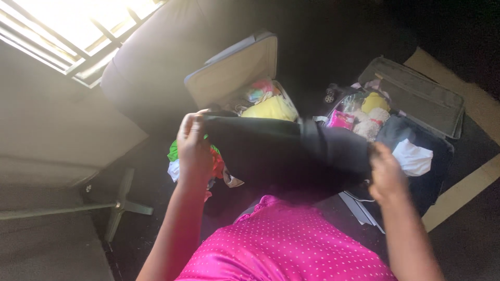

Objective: Sorting and packing various items of clothing and a stuffed animal into a suitcase.

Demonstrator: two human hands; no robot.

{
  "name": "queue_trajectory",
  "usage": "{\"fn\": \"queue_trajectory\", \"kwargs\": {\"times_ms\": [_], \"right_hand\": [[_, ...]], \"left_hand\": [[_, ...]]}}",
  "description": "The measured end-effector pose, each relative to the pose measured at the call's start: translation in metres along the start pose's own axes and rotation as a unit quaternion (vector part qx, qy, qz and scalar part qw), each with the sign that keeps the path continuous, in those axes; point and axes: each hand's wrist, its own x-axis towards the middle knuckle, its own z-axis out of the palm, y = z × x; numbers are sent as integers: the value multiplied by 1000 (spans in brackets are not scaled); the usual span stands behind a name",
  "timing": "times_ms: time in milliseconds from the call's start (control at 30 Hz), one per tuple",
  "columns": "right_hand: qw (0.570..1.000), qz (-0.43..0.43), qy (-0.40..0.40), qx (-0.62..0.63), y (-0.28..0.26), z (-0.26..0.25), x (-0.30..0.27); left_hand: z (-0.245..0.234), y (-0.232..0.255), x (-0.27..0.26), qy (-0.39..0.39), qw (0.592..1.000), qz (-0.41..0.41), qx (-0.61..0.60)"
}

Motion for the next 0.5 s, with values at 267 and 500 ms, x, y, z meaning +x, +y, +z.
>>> {"fn": "queue_trajectory", "kwargs": {"times_ms": [267,500], "right_hand": [[981,-34,189,-14,-97,10,-47],[998,-50,-46,-3,-143,21,-73]], "left_hand": [[-73,-39,40,36,996,77,32],[-40,-10,25,-17,989,-31,-141]]}}
